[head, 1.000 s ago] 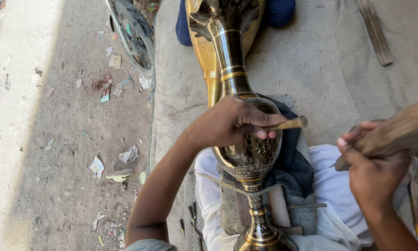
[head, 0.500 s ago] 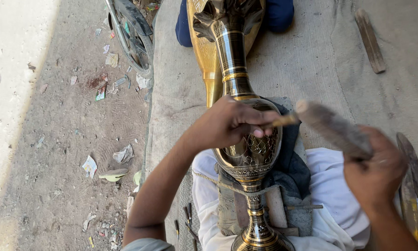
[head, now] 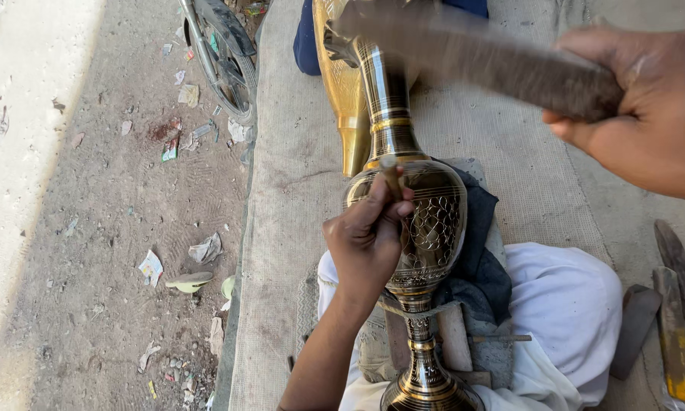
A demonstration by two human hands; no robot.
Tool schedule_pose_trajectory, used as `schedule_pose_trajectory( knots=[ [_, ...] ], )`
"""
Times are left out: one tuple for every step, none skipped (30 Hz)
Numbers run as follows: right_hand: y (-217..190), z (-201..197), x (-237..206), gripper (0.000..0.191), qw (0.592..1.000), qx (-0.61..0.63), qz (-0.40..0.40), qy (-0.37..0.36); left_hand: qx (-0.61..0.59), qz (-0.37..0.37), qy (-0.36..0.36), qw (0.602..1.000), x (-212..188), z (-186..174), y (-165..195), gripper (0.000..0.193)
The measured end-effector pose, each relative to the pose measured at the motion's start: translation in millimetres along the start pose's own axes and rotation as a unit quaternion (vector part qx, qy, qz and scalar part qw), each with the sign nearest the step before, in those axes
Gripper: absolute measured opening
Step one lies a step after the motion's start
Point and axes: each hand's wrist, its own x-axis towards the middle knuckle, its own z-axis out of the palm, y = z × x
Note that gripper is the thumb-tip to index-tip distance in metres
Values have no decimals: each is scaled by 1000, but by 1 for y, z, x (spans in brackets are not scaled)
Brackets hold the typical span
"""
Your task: The person sits on the ground and uses a hammer and chisel to engrave a decorative pattern onto a brass vase. They repeatedly strike the chisel with the hammer to create indentations in the metal surface.
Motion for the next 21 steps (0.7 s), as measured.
schedule_pose_trajectory(
  knots=[
    [-2, -2, 1, 36, 1000, -27, -8, -2, -23, 6, 22, 999, -4, 2, -1, 22],
    [-4, -4, 2, 36, 998, -54, -16, -3, -8, -10, 33, 999, -7, 4, -2, 24],
    [-5, -7, 2, 42, 993, -99, -65, 16, 6, -24, 41, 999, -9, 7, -4, 26],
    [-5, -8, 1, 49, 982, -145, -113, 36, 20, -36, 48, 998, -10, 8, -5, 29],
    [-6, -10, 1, 42, 991, -112, -67, 8, 0, -36, 60, 998, -12, 9, -6, 31],
    [-6, -10, 1, 35, 996, -80, -22, -20, -20, -35, 74, 996, -13, 9, -6, 33],
    [-6, -11, 1, 35, 996, -78, -32, -12, -39, -35, 87, 995, -14, 9, -6, 36],
    [-6, -11, 0, 36, 996, -76, -41, -5, -9, -42, 68, 997, -14, 8, -5, 35],
    [-6, -11, 0, 44, 988, -105, -105, 40, 21, -47, 50, 997, -13, 5, -5, 35],
    [-6, -11, -1, 46, 989, -100, -103, 39, 49, -51, 30, 997, -11, 3, -6, 35],
    [-6, -10, -2, 47, 990, -95, -101, 39, 33, -41, 16, 999, -10, 2, -6, 34],
    [-6, -8, -4, 40, 998, -56, -36, -10, 15, -31, 3, 999, -8, 0, -6, 34],
    [-7, -6, -5, 40, 998, -36, -43, -5, -2, -22, -8, 1000, -8, -1, -7, 33],
    [-7, -4, -7, 39, 999, -16, -50, 0, 3, -25, -6, 1000, -8, -2, -7, 34],
    [-6, -2, -9, 45, 990, -12, -124, 59, 7, -28, -6, 1000, -9, -3, -7, 36],
    [-5, 0, -13, 45, 991, 3, -117, 64, 10, -28, -9, 1000, -9, -2, -7, 37],
    [-3, 2, -16, 46, 991, 19, -110, 69, -6, -23, 2, 1000, -10, -1, -7, 38],
    [0, 4, -21, 42, 998, 47, -27, 17, -24, -20, 14, 999, -11, 0, -6, 38],
    [4, 6, -24, 42, 999, 40, 13, -12, -40, -17, 26, 999, -10, 1, -6, 39],
    [8, 9, -27, 42, 997, 31, 52, -41, 4, -19, -3, 1000, -9, 1, -6, 38],
    [13, 12, -28, 45, 998, -14, 45, -45, 48, -20, -31, 998, -8, 0, -6, 37]
  ],
)
